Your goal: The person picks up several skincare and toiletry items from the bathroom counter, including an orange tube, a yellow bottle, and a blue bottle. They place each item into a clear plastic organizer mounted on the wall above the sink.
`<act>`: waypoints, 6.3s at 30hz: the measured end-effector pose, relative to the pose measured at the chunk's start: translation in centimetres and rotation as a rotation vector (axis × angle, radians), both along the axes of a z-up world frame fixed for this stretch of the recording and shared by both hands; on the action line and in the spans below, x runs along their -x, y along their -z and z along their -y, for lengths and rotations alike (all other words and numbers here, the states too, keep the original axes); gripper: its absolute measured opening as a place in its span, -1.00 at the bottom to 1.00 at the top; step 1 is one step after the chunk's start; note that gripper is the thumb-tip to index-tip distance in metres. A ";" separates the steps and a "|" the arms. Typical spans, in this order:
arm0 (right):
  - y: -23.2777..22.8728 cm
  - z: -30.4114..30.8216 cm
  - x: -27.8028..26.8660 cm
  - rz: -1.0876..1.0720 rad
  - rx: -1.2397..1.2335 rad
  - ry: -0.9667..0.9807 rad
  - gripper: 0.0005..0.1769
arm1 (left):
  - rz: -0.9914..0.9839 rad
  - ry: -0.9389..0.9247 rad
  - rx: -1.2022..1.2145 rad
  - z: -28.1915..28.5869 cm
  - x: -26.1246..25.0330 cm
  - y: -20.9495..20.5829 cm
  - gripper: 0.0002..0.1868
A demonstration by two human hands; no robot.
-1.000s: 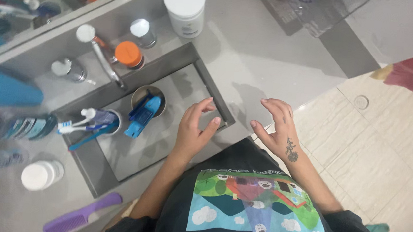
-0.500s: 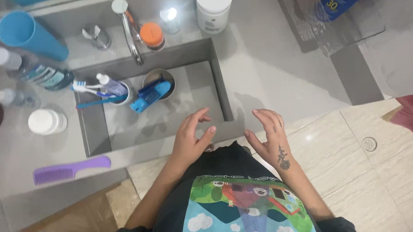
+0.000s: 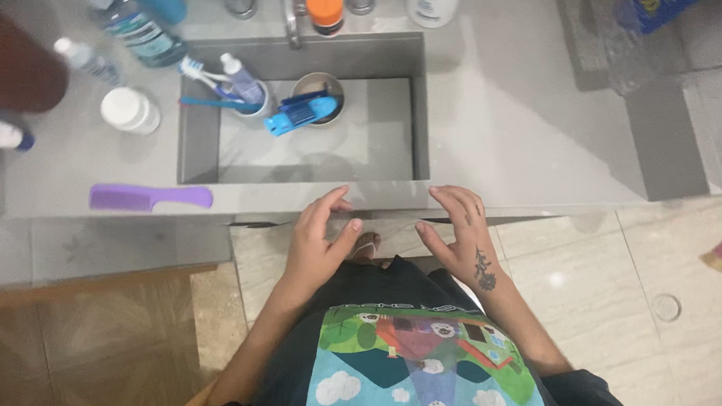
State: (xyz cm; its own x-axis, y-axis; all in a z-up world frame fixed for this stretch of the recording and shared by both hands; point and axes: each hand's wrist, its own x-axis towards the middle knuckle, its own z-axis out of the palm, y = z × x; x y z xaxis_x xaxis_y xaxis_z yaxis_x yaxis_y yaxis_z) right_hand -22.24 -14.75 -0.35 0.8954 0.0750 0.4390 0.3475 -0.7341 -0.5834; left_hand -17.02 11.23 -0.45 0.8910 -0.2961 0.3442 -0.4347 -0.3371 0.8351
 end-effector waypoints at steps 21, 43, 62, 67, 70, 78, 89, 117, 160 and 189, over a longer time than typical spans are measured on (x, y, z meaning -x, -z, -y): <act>-0.3 -8.6 -7.3 -0.007 0.036 -0.234 -0.34 | -0.021 -0.234 0.076 -9.0 -1.3 1.0 -0.45; 0.5 -21.7 -16.7 -0.039 0.078 -0.263 -0.34 | -0.050 -0.213 0.085 -21.4 -11.4 3.1 -0.46; 0.4 -25.3 -17.1 -0.144 0.094 -0.229 -0.35 | -0.067 -0.130 0.020 -24.8 -13.9 3.9 -0.48; 0.3 -24.0 -17.2 -0.132 0.108 -0.248 -0.36 | -0.051 -0.174 0.038 -24.1 -13.6 4.0 -0.48; 0.5 -23.2 -17.2 -0.128 0.120 -0.265 -0.36 | -0.061 -0.202 0.028 -23.5 -13.2 3.9 -0.48; 0.5 -22.2 -17.7 -0.130 0.081 -0.332 -0.36 | -0.065 -0.263 0.019 -22.1 -11.4 2.7 -0.50; 0.3 -23.2 -19.3 -0.116 0.087 -0.492 -0.38 | -0.078 -0.404 0.055 -22.7 -9.1 2.7 -0.50; 0.3 -21.0 -18.5 -0.156 0.112 -0.360 -0.39 | -0.022 -0.340 0.004 -21.8 -13.5 2.9 -0.52; 2.6 -16.8 -19.4 -0.207 0.036 -0.252 -0.07 | 0.072 -0.348 -0.066 -20.0 -17.5 3.1 -0.71; 2.0 -22.0 -20.4 -0.246 0.093 -0.458 -0.23 | 0.142 -0.571 -0.352 -26.2 -20.7 5.2 -0.44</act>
